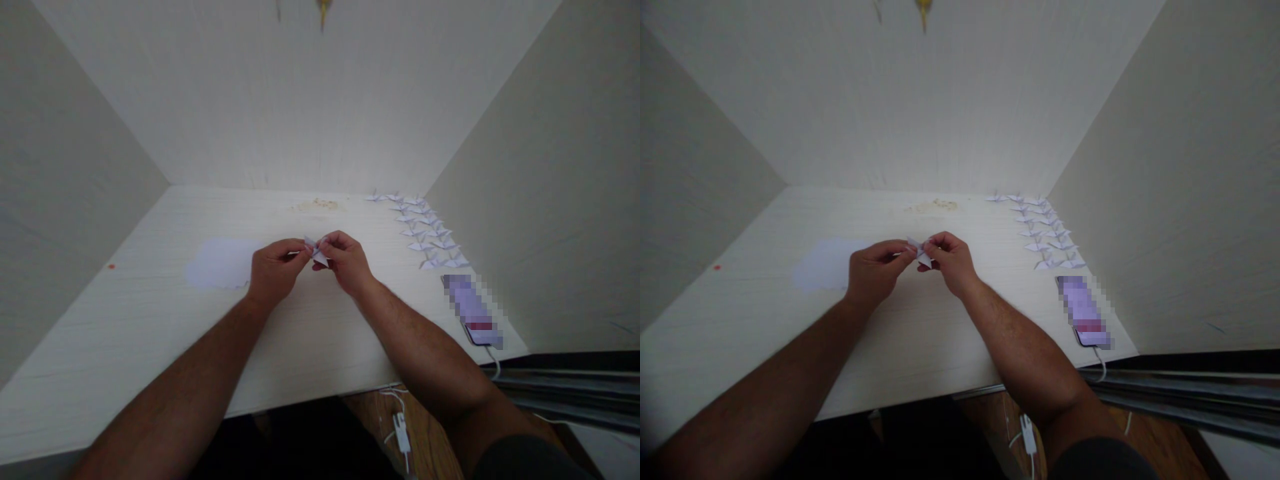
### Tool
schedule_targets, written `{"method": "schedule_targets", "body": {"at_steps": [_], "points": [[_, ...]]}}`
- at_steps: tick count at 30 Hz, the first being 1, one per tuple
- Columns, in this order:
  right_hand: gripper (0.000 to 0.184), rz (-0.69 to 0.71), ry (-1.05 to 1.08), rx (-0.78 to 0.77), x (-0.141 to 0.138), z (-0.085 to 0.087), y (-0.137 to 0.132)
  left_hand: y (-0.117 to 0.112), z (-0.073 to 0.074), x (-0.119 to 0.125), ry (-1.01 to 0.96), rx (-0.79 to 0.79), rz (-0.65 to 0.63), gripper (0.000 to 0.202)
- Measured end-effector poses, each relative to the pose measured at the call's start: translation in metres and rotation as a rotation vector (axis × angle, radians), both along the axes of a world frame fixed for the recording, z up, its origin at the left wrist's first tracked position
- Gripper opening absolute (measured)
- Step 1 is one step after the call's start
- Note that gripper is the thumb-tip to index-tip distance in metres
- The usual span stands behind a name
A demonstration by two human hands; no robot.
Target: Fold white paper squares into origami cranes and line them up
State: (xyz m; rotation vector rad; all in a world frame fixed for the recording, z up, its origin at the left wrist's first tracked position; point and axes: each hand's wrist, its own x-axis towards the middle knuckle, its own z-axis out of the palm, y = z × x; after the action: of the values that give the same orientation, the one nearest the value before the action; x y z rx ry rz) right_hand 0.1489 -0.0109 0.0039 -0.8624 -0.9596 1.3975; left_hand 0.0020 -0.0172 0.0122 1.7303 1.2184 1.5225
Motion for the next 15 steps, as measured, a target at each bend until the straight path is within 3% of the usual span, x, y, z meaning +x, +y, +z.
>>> {"method": "schedule_targets", "body": {"at_steps": [5,9,15], "points": [[0.038,-0.049,-0.170,0.011,-0.0016,0.0030,-0.0020,-0.0002,-0.0018,-0.0026,0.145,0.170,0.020,0.009],[0.038,-0.032,-0.357,-0.032,-0.0011,0.0041,-0.0032,-0.0003,-0.0029,-0.0054,0.137,0.209,0.009,0.016],[0.030,0.002,-0.544,0.070,0.0025,-0.0003,-0.0028,0.0054,-0.0019,-0.0050,-0.094,-0.099,-0.045,0.014]]}}
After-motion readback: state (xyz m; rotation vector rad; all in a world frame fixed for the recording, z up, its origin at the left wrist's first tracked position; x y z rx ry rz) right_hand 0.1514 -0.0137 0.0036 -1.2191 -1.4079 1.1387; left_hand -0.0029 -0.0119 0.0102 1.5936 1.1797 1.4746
